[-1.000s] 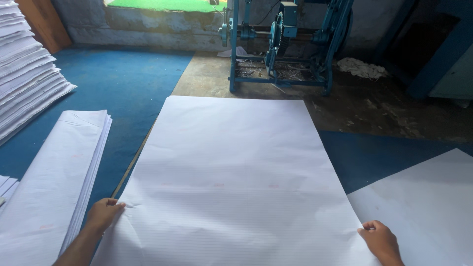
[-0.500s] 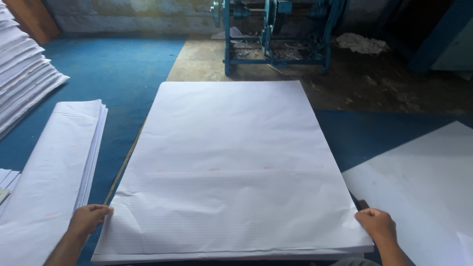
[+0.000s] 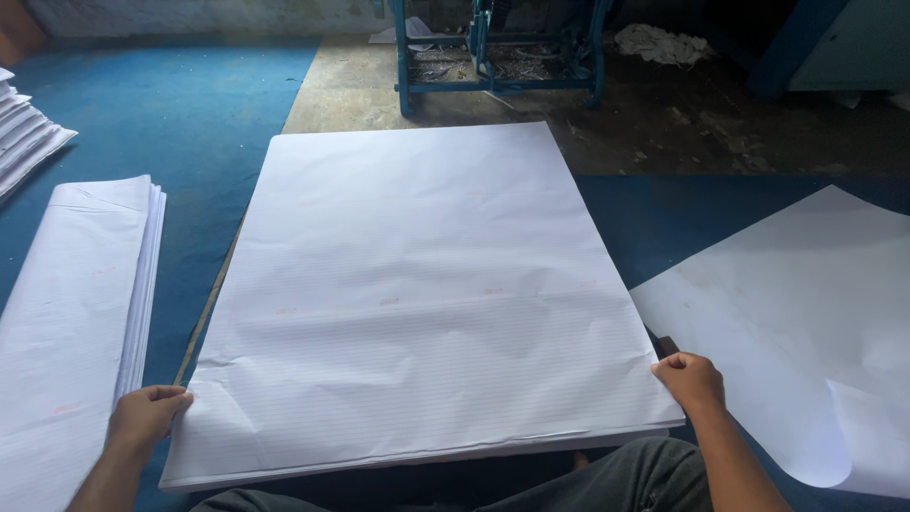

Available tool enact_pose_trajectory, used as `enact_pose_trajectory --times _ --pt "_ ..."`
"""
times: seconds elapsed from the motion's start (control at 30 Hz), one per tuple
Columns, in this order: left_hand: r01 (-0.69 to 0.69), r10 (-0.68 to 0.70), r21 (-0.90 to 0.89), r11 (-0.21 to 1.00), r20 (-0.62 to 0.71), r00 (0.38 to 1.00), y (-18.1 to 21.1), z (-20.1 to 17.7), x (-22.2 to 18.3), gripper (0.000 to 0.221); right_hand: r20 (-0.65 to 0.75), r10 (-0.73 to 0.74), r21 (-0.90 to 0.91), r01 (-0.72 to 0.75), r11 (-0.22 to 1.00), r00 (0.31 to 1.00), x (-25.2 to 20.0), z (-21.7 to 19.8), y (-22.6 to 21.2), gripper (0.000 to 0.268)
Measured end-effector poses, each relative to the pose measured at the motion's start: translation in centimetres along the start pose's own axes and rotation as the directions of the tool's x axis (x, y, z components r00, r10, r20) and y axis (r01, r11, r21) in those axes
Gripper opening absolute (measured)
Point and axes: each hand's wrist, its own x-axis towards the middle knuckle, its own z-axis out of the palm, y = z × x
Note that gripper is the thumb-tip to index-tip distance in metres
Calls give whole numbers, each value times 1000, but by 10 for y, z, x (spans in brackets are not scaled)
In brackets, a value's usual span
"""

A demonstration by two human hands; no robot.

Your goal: The person folds large lined paper sheets in half and uses a wooden block to press the crease. The person then stacks the folded sheets and repeats the process with another sheet.

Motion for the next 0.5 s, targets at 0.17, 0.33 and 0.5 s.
enact_pose_trajectory --times 0.17,0.33,0.5 --pt "17 -17 -3 1000 3 1000 -2 4 2 30 11 52 6 -52 999 999 -5 -3 -4 22" --pt "2 -2 -12 1000 2 1000 -4 6 1 30 -6 37 -23 -38 999 999 -4 -3 -4 22" --pt "29 -28 10 1000 -31 999 1 8 -6 29 3 70 -8 -70 998 998 -6 -4 -7 21"
